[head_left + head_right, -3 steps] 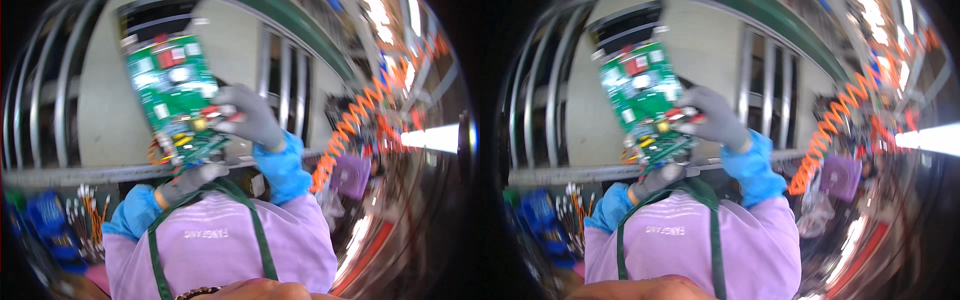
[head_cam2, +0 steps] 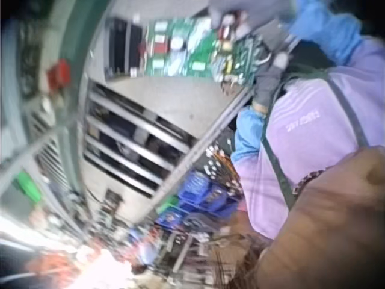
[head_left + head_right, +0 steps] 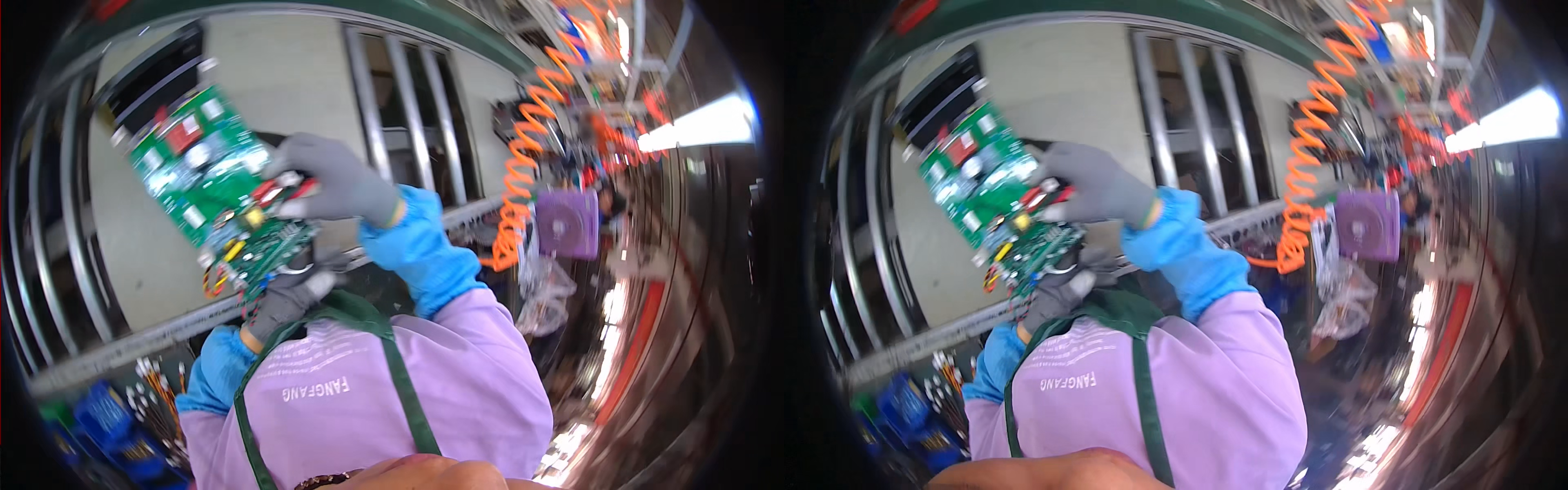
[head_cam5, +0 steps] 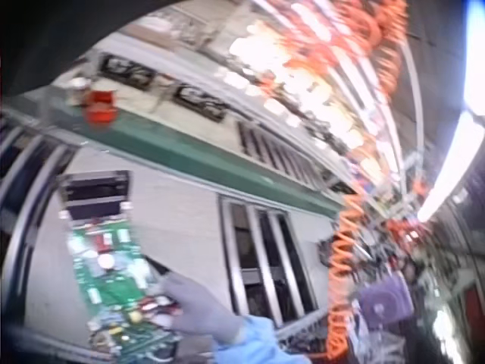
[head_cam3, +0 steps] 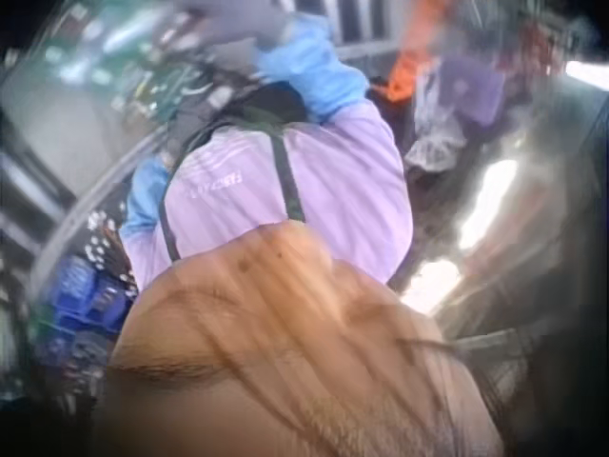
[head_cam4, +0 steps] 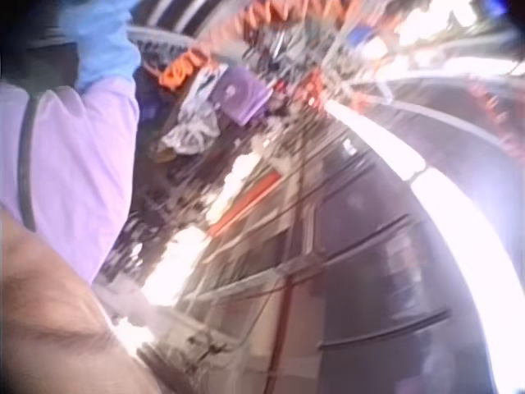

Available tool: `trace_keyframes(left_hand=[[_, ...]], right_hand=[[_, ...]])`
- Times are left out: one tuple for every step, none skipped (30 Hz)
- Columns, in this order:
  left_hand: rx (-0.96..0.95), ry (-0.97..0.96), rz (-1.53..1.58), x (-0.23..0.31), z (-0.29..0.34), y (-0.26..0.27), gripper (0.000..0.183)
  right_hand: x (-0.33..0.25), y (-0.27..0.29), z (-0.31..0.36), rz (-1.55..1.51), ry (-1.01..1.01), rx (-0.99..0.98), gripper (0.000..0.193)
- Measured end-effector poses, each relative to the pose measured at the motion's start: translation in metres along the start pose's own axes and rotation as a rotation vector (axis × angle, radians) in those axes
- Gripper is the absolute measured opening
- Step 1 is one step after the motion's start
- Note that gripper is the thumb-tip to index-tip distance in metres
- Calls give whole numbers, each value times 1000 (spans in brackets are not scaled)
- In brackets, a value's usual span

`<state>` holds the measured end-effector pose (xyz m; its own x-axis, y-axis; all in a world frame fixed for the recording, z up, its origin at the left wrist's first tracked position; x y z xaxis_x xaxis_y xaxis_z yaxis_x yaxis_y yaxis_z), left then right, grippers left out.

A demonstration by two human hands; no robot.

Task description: The recorder is assembling a circuit board into a metal chassis at an industrial workstation.

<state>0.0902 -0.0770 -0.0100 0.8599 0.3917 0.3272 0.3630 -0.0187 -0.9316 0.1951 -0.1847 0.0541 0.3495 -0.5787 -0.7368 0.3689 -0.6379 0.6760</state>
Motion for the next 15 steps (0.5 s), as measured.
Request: trace_keyframes(left_hand=[[179, 147, -294, -12, 3, 16, 48], [341, 262, -617, -12, 7, 29, 46], [278, 259, -359, -14, 7, 26, 44], [232, 264, -97, -13, 6, 17, 42], [198, 236, 121, -10, 3, 2, 39], [199, 163, 319, -7, 9, -16, 38], [283, 259, 189, -10, 19, -15, 37], [365, 347, 54, -9, 28, -11, 37], [338, 370, 44, -17, 28, -7, 37], [403, 394, -26, -20, 32, 1, 36], [467, 413, -98, -22, 39, 14, 35], [102, 149, 398, -26, 52, 43, 37], [65, 60, 320, -24, 53, 40, 39], [18, -24, 242, -22, 51, 33, 42], [19, -16, 227, -31, 53, 21, 42]], right_hand=[[6, -2, 10, -15, -4, 48, 41], [4, 4, 15, -29, -31, 53, 39], [4, 4, 22, -3, -24, 111, 40], [2, 7, 28, 52, -92, 103, 44], [-2, 13, 35, 132, -80, 183, 45], [-15, 11, 34, 185, -41, 244, 46], [-26, 11, 39, 191, -43, 272, 46], [-41, 15, 45, 247, -42, 356, 44], [-50, 21, 60, 320, -58, 438, 43], [-58, 26, 72, 329, -63, 460, 43], [-70, 34, 89, 316, -14, 484, 42], [-83, 39, 101, 281, 56, 504, 42], [-92, 46, 121, 300, 106, 557, 42], [-99, 52, 144, 314, 96, 578, 42], [-108, 60, 168, 345, 122, 651, 42]])
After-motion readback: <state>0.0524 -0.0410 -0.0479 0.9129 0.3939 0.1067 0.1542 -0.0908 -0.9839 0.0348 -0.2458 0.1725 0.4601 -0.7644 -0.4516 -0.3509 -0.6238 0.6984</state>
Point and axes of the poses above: each hand's wrist, its own z-axis away from the middle knuckle, its own y-axis out of the back of the hand, x = y × z, the point moved 6 cm from there along -z, towards the middle knuckle, and after that the axes turned 12 degrees about -x, right-handed, at the moved point
